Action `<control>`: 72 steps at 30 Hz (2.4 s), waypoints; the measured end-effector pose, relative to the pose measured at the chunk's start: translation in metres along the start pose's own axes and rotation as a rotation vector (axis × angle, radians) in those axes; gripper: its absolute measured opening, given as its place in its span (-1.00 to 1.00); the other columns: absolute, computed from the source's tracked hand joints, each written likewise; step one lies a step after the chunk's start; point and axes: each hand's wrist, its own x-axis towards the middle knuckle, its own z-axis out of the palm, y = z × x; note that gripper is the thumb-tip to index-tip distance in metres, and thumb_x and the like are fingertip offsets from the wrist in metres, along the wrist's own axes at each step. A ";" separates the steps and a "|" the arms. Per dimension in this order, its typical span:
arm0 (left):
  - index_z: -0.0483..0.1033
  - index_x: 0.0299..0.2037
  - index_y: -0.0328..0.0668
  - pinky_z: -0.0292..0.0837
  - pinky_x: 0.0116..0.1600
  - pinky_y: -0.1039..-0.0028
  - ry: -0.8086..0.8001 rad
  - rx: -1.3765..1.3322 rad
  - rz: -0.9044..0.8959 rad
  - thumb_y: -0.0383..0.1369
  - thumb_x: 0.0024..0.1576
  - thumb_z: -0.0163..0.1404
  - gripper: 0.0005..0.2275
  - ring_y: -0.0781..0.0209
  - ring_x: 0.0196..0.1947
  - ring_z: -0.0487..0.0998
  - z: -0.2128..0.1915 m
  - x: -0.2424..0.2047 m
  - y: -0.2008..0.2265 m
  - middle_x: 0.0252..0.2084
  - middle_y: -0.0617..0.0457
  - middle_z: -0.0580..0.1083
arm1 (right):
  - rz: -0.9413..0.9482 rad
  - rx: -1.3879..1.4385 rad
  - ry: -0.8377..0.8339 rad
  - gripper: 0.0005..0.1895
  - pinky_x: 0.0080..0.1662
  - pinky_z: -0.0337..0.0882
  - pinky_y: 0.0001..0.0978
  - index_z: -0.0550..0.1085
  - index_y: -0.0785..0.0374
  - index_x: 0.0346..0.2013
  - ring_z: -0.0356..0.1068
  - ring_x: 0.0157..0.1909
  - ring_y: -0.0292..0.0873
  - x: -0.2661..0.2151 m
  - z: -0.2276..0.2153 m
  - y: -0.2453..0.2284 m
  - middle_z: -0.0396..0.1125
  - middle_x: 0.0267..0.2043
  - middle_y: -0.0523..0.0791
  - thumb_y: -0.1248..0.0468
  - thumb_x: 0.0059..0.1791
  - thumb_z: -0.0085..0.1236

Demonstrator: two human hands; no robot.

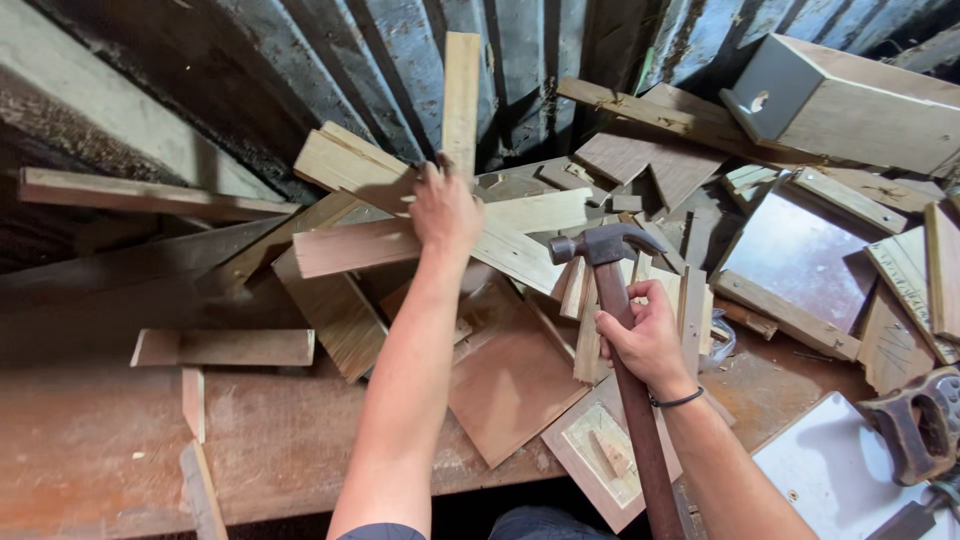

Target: The person assembles small wooden pieces on a workbench using a hammer and nails. They repeatedly position pieces, drive nails, and adjust alignment to form a small wooden frame.

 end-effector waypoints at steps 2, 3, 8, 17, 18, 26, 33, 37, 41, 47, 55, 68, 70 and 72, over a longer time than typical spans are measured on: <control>0.19 0.36 -0.37 0.55 -0.07 0.11 -0.051 -0.006 -0.077 -0.29 -0.02 0.25 -0.26 -0.23 0.03 0.46 -0.013 -0.003 -0.020 0.19 -0.32 0.30 | -0.007 -0.004 -0.014 -0.55 -0.65 0.33 -0.39 0.10 0.26 -0.12 0.31 -0.69 -0.25 -0.003 0.001 0.003 0.32 -0.60 -0.08 0.41 -0.08 0.22; 0.18 0.37 -0.35 0.55 -0.07 0.12 -0.078 -0.010 -0.113 -0.30 0.00 0.25 -0.27 -0.21 0.04 0.46 -0.020 -0.006 -0.029 0.19 -0.32 0.30 | -0.017 -0.004 -0.022 -0.55 -0.64 0.32 -0.40 0.10 0.26 -0.12 0.31 -0.69 -0.25 -0.004 0.002 0.005 0.32 -0.60 -0.08 0.41 -0.07 0.22; 0.43 0.17 -0.29 0.49 0.01 0.06 0.068 0.008 -0.188 -0.31 0.00 0.26 -0.48 -0.16 0.11 0.44 -0.054 -0.008 -0.065 0.15 -0.26 0.35 | -0.011 -0.023 -0.041 -0.54 -0.63 0.30 -0.41 0.08 0.26 -0.12 0.30 -0.68 -0.27 -0.003 0.004 0.012 0.33 -0.58 -0.10 0.42 -0.08 0.22; 0.41 0.25 -0.30 0.46 0.02 0.06 0.157 -0.151 -0.159 -0.31 -0.04 0.23 -0.41 -0.20 0.03 0.48 -0.032 -0.032 -0.068 0.06 -0.28 0.40 | -0.048 0.029 -0.075 -0.55 -0.60 0.32 -0.43 0.10 0.28 -0.08 0.34 -0.65 -0.25 -0.012 0.028 -0.003 0.34 -0.56 -0.07 0.43 -0.05 0.21; 0.39 0.27 -0.30 0.46 -0.01 0.05 0.168 -0.175 -0.150 -0.30 -0.04 0.22 -0.39 -0.23 0.02 0.48 -0.028 -0.036 -0.068 0.04 -0.29 0.41 | -0.045 0.034 -0.079 -0.55 -0.60 0.33 -0.43 0.10 0.27 -0.07 0.34 -0.64 -0.25 -0.017 0.025 -0.006 0.34 -0.55 -0.08 0.43 -0.05 0.20; 0.47 0.23 -0.19 0.45 0.07 0.12 0.119 -0.419 -0.169 -0.19 -0.05 0.26 -0.40 -0.23 -0.06 0.55 -0.008 -0.037 -0.080 -0.13 -0.30 0.49 | -0.086 0.070 0.008 -0.54 -0.60 0.36 -0.39 0.08 0.24 -0.01 0.34 -0.61 -0.22 -0.050 -0.045 -0.028 0.34 -0.48 -0.05 0.45 -0.03 0.14; 0.68 -0.11 -0.26 0.56 -0.14 0.26 0.083 -0.841 -0.086 -0.18 0.04 0.22 -0.67 0.08 -0.28 0.72 -0.001 0.005 -0.037 -0.38 -0.02 0.61 | -0.173 0.162 0.123 -0.56 -0.55 0.38 -0.38 0.06 0.27 0.03 0.34 -0.55 -0.21 -0.054 -0.074 -0.031 0.34 -0.39 0.00 0.48 0.04 0.11; 0.63 -0.10 -0.32 0.12 -0.58 0.38 -0.431 -1.535 -0.395 -0.20 0.12 0.11 -0.68 0.20 -0.55 0.43 -0.017 0.031 0.004 -0.41 -0.03 0.53 | -0.166 0.174 0.176 -0.56 -0.56 0.37 -0.38 0.07 0.27 0.03 0.34 -0.56 -0.21 -0.064 -0.083 -0.037 0.34 -0.40 0.00 0.47 0.03 0.11; 0.55 -0.07 -0.38 0.23 -0.60 0.40 -0.618 -1.757 -0.383 -0.08 0.20 0.01 -0.59 0.17 -0.52 0.56 -0.014 0.032 0.040 -0.33 -0.17 0.56 | -0.180 0.184 0.219 -0.56 -0.55 0.38 -0.37 0.08 0.28 0.04 0.34 -0.55 -0.20 -0.086 -0.099 -0.043 0.35 -0.40 0.01 0.47 0.03 0.12; 0.50 0.04 -0.32 0.60 -0.27 0.23 -0.946 -2.007 -0.333 -0.06 0.21 0.01 -0.57 0.05 -0.23 0.66 0.068 0.001 0.096 -0.12 -0.16 0.58 | -0.184 0.150 0.383 -0.54 -0.55 0.38 -0.36 0.10 0.26 0.04 0.34 -0.56 -0.20 -0.137 -0.125 -0.050 0.35 -0.41 0.01 0.47 0.00 0.14; 0.49 0.05 -0.39 0.63 -0.13 0.18 -1.451 -1.947 -0.506 -0.10 0.24 0.02 -0.58 0.00 -0.17 0.66 0.177 -0.115 0.219 -0.07 -0.23 0.57 | -0.130 0.115 0.646 -0.50 -0.58 0.36 -0.35 0.08 0.25 0.00 0.34 -0.58 -0.21 -0.208 -0.163 -0.031 0.35 -0.45 0.01 0.49 -0.06 0.17; 0.49 0.03 -0.43 0.66 -0.09 0.13 -2.196 -1.803 -0.480 -0.11 0.26 -0.01 -0.58 -0.02 -0.17 0.69 0.217 -0.339 0.330 -0.10 -0.25 0.59 | -0.058 0.191 1.096 -0.52 -0.57 0.37 -0.38 0.08 0.24 0.00 0.34 -0.56 -0.24 -0.384 -0.182 0.022 0.35 -0.42 -0.01 0.45 -0.02 0.17; 0.48 0.03 -0.45 0.67 -0.11 0.14 -2.181 -1.784 -0.489 -0.08 0.28 -0.04 -0.56 -0.03 -0.18 0.68 0.204 -0.356 0.341 -0.10 -0.27 0.58 | -0.103 0.203 1.131 -0.51 -0.54 0.38 -0.39 0.07 0.23 0.01 0.35 -0.54 -0.25 -0.406 -0.183 0.022 0.35 -0.40 -0.02 0.46 -0.02 0.17; 0.46 0.04 -0.42 0.68 -0.11 0.15 -2.172 -1.729 -0.534 -0.05 0.30 -0.06 -0.55 -0.04 -0.16 0.67 0.188 -0.372 0.352 -0.07 -0.27 0.57 | -0.074 0.195 1.194 -0.51 -0.54 0.38 -0.38 0.07 0.23 0.01 0.35 -0.54 -0.24 -0.423 -0.182 0.024 0.35 -0.41 -0.01 0.46 -0.02 0.17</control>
